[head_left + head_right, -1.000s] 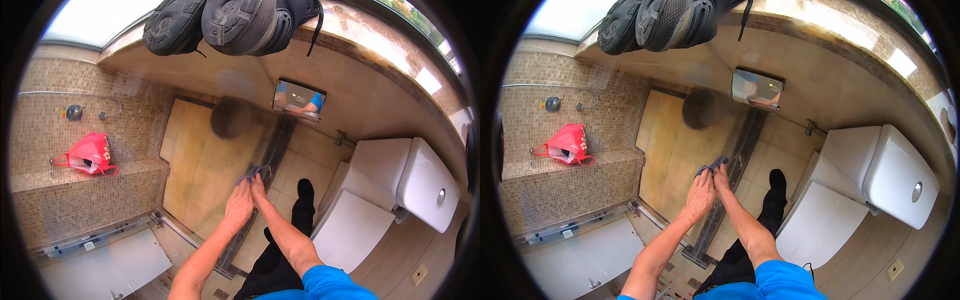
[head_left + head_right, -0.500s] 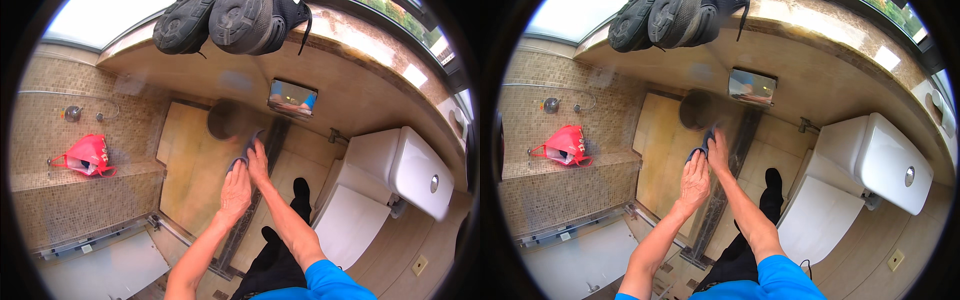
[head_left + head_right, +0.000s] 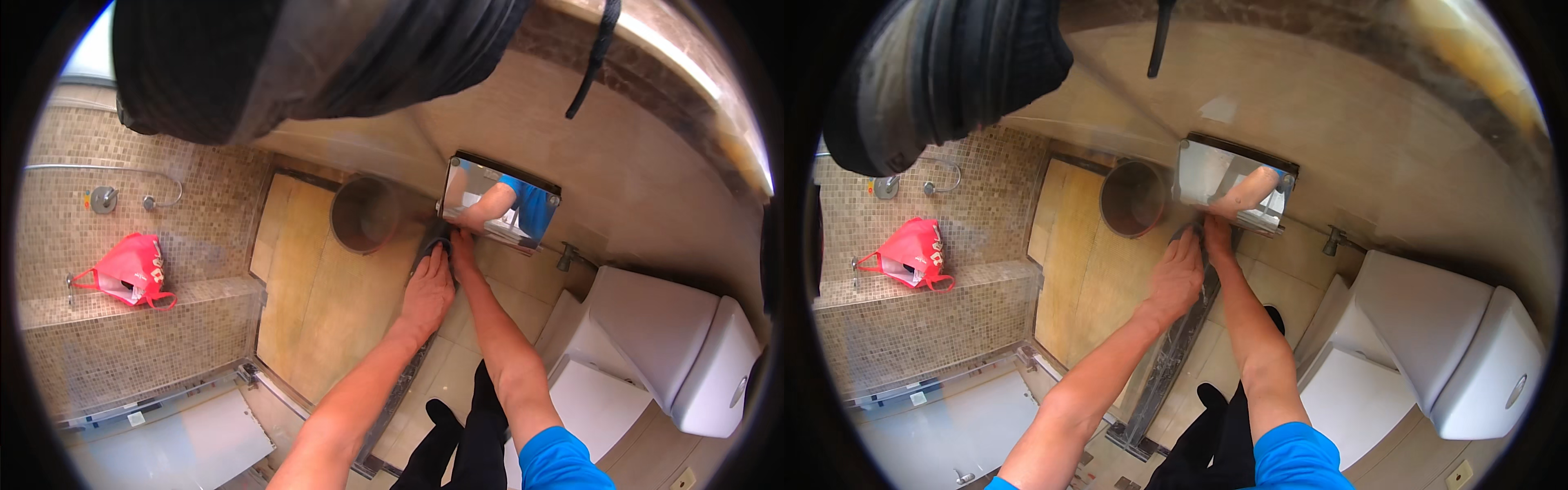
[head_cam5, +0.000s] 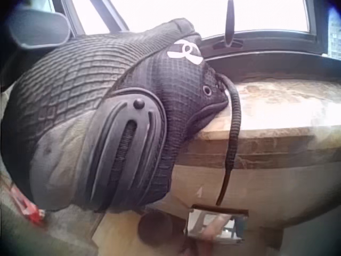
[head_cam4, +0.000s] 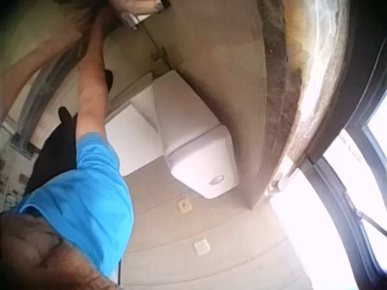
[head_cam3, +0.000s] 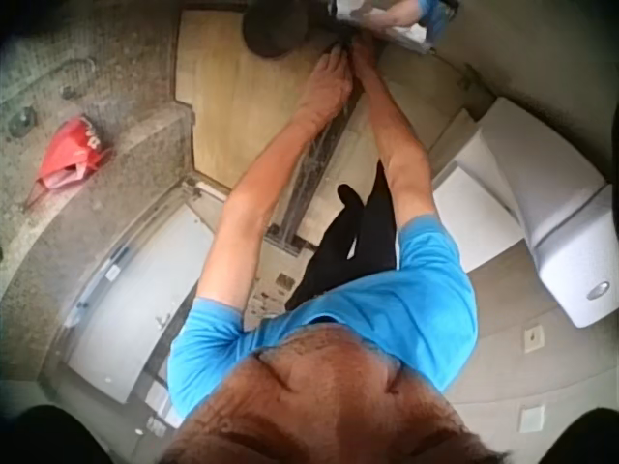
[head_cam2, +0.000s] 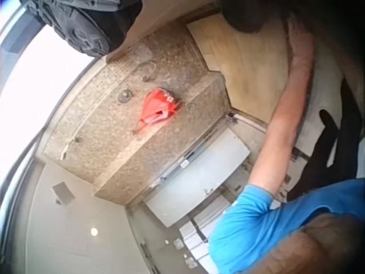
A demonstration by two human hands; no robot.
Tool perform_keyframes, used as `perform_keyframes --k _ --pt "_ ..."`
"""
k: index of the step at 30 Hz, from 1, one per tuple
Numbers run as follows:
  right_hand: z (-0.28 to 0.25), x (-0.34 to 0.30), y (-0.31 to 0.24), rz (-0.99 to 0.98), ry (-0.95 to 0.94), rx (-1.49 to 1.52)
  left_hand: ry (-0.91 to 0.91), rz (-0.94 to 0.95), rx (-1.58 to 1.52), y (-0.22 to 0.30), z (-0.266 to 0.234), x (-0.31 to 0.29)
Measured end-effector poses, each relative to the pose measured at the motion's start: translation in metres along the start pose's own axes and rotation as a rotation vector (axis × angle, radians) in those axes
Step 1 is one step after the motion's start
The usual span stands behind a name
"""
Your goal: The person wipes the window sill, shower door frame, and metal grab bars with a gray cloth. They move around the bathroom to reach different surfaces, folding the cloth and continuing to wipe various fixtures.
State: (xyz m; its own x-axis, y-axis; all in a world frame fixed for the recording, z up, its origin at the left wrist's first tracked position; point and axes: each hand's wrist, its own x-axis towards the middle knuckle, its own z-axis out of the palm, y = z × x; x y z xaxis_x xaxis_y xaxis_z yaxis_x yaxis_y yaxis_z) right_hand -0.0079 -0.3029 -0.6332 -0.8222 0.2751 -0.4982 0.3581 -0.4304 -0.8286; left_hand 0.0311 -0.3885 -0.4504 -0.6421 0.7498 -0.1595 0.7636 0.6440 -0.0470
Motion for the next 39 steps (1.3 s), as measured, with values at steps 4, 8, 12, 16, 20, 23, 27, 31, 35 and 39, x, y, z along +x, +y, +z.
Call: perform_keyframes --k 4,8,12,16,20,23,27,31,35,39 --pt "0.008 -0.007 0.045 0.044 -0.071 0.265 -0.032 0.001 0.035 0.012 0.023 -0.026" --pt "0.033 -0.093 0.091 0.440 -0.031 0.245 -0.176 -0.042 0.024 0.013 0.040 -0.077" --pt "0.054 -0.196 0.132 0.495 -0.222 -0.027 -0.260 -0.084 -0.069 0.033 0.034 -0.154" --pt "0.074 -0.232 0.120 0.658 -0.174 0.277 -0.304 -0.042 -0.045 0.036 -0.005 -0.182" --pt "0.091 -0.241 0.028 0.460 0.026 0.452 -0.066 -0.074 -0.051 0.020 -0.037 -0.176" --pt "0.081 -0.193 -0.032 0.141 -0.048 0.333 0.120 -0.031 0.014 0.008 -0.079 -0.125" --pt "0.078 -0.145 -0.107 -0.107 -0.047 -0.008 0.280 -0.043 -0.016 -0.005 -0.146 -0.066" --pt "0.091 -0.156 -0.109 -0.112 0.118 -0.182 0.265 -0.039 0.022 -0.001 -0.152 -0.088" --pt "0.095 -0.222 -0.050 0.026 0.025 0.015 0.132 -0.097 -0.039 0.023 -0.120 -0.178" --pt "0.121 -0.337 0.020 0.395 0.003 0.266 0.055 -0.207 -0.142 0.046 -0.087 -0.279"
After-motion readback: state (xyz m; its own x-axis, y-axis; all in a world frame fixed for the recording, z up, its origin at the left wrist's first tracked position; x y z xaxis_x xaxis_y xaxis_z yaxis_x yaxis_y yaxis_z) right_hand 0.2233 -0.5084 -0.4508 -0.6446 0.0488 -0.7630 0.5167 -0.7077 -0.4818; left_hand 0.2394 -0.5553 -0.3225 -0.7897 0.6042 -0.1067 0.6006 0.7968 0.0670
